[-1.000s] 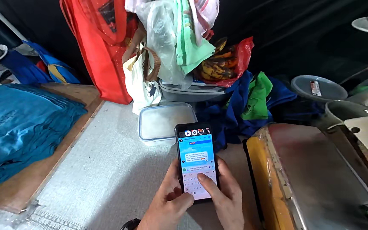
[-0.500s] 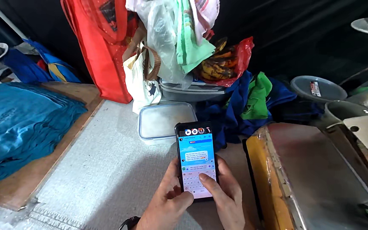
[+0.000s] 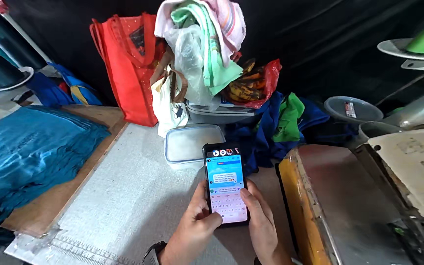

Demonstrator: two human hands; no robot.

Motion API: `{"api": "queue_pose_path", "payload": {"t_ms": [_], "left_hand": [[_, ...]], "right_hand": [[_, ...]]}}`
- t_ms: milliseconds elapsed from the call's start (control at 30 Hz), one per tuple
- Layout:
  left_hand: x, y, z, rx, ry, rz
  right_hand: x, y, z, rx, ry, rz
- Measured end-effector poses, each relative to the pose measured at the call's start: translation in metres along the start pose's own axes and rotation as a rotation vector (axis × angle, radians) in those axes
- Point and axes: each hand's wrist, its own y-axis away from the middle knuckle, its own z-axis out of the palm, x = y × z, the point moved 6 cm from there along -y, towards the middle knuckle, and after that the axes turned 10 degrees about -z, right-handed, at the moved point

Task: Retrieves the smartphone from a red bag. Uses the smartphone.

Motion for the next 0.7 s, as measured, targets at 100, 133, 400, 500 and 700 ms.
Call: {"api": "queue_pose_path", "payload": {"t_ms": [100, 133, 400, 500, 700], "left_hand": [[0.004, -0.001, 0.000, 0.043, -0.024, -0.001], [0.004, -0.001, -0.001, 0.063, -0.036, -0.006], [0.005, -0.004, -0.014, 0.147, -0.025, 0.026], [0.004, -0.006, -0.014, 0.142, -0.021, 0.015], [0.006, -0.006, -0.012, 0.054, 0.031, -0.012]], "right_hand": [[0.003, 0.000, -0.001, 0.010, 0.023, -0.011], [0.004, 0.000, -0.001, 0.003, 0.023, -0.007], [0.005, -0.003, 0.004, -0.105, 0.063, 0.009], [0.003, -0.002, 0.005, -0.135, 0.062, 0.055], [0.006, -0.003, 0.005, -0.087, -0.038, 0.061]]}}
